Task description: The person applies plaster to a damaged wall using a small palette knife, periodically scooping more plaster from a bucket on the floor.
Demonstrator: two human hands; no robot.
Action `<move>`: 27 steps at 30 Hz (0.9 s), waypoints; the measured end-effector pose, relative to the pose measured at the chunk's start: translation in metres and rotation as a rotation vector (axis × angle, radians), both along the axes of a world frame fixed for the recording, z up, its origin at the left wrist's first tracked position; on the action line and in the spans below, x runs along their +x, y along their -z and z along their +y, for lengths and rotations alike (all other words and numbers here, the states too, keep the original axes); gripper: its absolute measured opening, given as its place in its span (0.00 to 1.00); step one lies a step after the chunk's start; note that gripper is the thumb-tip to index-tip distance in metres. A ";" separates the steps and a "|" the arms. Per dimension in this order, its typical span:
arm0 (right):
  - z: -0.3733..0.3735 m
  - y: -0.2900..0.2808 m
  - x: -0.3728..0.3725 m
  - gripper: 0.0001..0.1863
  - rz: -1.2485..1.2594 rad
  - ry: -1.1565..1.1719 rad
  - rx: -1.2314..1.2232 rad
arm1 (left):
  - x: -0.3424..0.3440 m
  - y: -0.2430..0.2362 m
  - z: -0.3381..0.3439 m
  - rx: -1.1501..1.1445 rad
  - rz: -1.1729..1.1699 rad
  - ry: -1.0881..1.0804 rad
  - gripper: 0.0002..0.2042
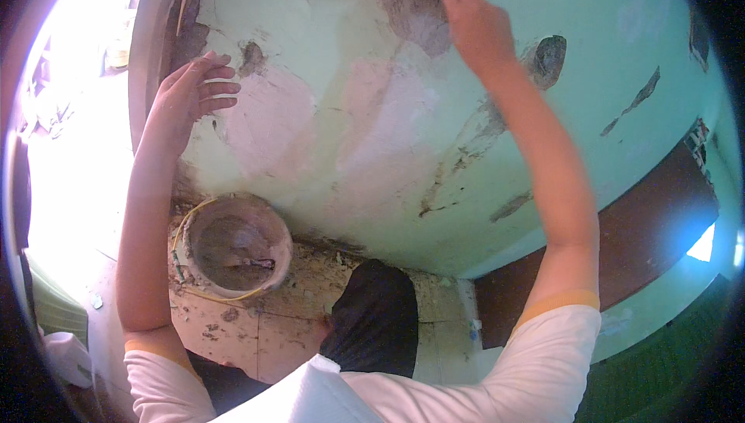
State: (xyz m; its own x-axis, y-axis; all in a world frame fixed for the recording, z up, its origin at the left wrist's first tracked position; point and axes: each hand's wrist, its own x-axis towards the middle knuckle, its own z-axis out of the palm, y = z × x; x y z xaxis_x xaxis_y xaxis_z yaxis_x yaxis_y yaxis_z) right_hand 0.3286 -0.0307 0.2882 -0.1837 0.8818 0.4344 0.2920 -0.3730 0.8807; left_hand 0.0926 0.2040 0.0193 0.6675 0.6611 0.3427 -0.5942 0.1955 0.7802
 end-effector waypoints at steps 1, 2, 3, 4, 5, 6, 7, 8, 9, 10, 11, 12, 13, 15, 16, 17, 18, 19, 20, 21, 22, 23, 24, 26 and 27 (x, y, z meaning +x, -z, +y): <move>-0.008 0.013 0.006 0.22 0.002 -0.035 -0.030 | 0.002 -0.001 0.000 -0.011 0.019 0.007 0.21; -0.013 0.025 0.010 0.22 -0.007 -0.067 -0.066 | 0.004 -0.003 0.003 -0.028 0.026 0.017 0.21; -0.017 0.044 0.006 0.22 0.026 -0.028 -0.068 | 0.004 -0.001 0.005 -0.027 0.026 0.024 0.21; -0.025 0.056 0.001 0.22 0.051 0.013 -0.073 | 0.006 0.002 0.004 -0.030 0.019 0.033 0.20; -0.032 0.062 0.003 0.23 0.083 -0.058 -0.091 | 0.007 0.003 0.003 -0.031 0.012 0.036 0.20; -0.035 0.065 0.002 0.23 0.112 -0.129 -0.107 | 0.006 0.001 -0.001 -0.024 0.025 0.037 0.20; -0.035 0.062 0.001 0.23 0.141 -0.200 -0.124 | 0.005 -0.002 -0.006 -0.017 0.038 0.038 0.20; -0.034 0.050 0.000 0.22 0.146 -0.134 -0.086 | 0.004 -0.005 -0.009 -0.010 0.051 0.039 0.20; -0.028 0.038 -0.007 0.21 0.158 -0.079 -0.048 | 0.002 -0.006 -0.008 -0.023 0.035 0.041 0.19; -0.027 0.026 -0.013 0.21 0.175 -0.017 -0.011 | 0.001 -0.007 -0.008 -0.017 0.037 0.033 0.20; -0.018 0.008 -0.014 0.19 0.150 -0.034 0.080 | -0.001 -0.009 -0.008 -0.011 0.039 0.024 0.20; -0.007 -0.017 -0.012 0.17 0.124 -0.047 0.173 | 0.000 -0.010 -0.008 -0.004 0.041 0.021 0.20; 0.002 -0.045 -0.010 0.17 0.090 -0.136 0.212 | 0.002 -0.010 -0.006 -0.011 0.046 0.025 0.19; 0.019 -0.098 -0.002 0.17 0.001 -0.229 0.286 | 0.007 -0.008 -0.009 -0.011 0.029 0.029 0.19; 0.034 -0.120 -0.004 0.17 -0.049 -0.251 0.330 | 0.003 -0.008 -0.007 -0.007 0.029 0.015 0.19; 0.045 -0.140 -0.008 0.17 -0.076 -0.217 0.356 | 0.002 -0.007 -0.004 -0.003 0.030 0.010 0.19; 0.053 -0.155 -0.015 0.18 -0.103 -0.184 0.382 | 0.002 -0.006 -0.001 0.001 0.030 0.005 0.19; 0.061 -0.162 -0.025 0.15 -0.074 -0.225 0.402 | 0.003 -0.003 0.001 0.004 0.037 0.004 0.20; 0.070 -0.166 -0.034 0.13 -0.045 -0.266 0.421 | 0.003 -0.001 0.004 0.006 0.043 -0.001 0.20; 0.077 -0.170 -0.042 0.11 -0.018 -0.304 0.439 | 0.004 0.002 0.006 0.008 0.046 -0.004 0.20; 0.080 -0.177 -0.048 0.11 -0.024 -0.288 0.444 | 0.008 0.004 0.005 0.004 0.043 0.007 0.20; 0.083 -0.183 -0.052 0.10 -0.031 -0.273 0.448 | 0.012 0.006 0.005 0.000 0.038 0.015 0.20; 0.086 -0.182 -0.050 0.09 -0.027 -0.261 0.455 | 0.015 0.010 0.005 -0.004 0.043 0.017 0.20; 0.086 -0.177 -0.040 0.09 -0.046 -0.221 0.378 | 0.023 0.015 0.004 -0.010 0.047 0.031 0.20; 0.090 -0.169 -0.037 0.09 -0.049 -0.212 0.341 | 0.023 0.017 0.005 -0.011 0.053 0.029 0.20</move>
State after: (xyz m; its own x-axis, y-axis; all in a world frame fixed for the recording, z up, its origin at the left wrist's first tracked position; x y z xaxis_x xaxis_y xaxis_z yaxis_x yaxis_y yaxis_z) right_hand 0.2912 0.0590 0.4576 -0.3733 0.6290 0.6819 0.3549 -0.5823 0.7314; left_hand 0.1156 0.2089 0.0020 0.7038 0.6444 0.2990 -0.5457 0.2209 0.8084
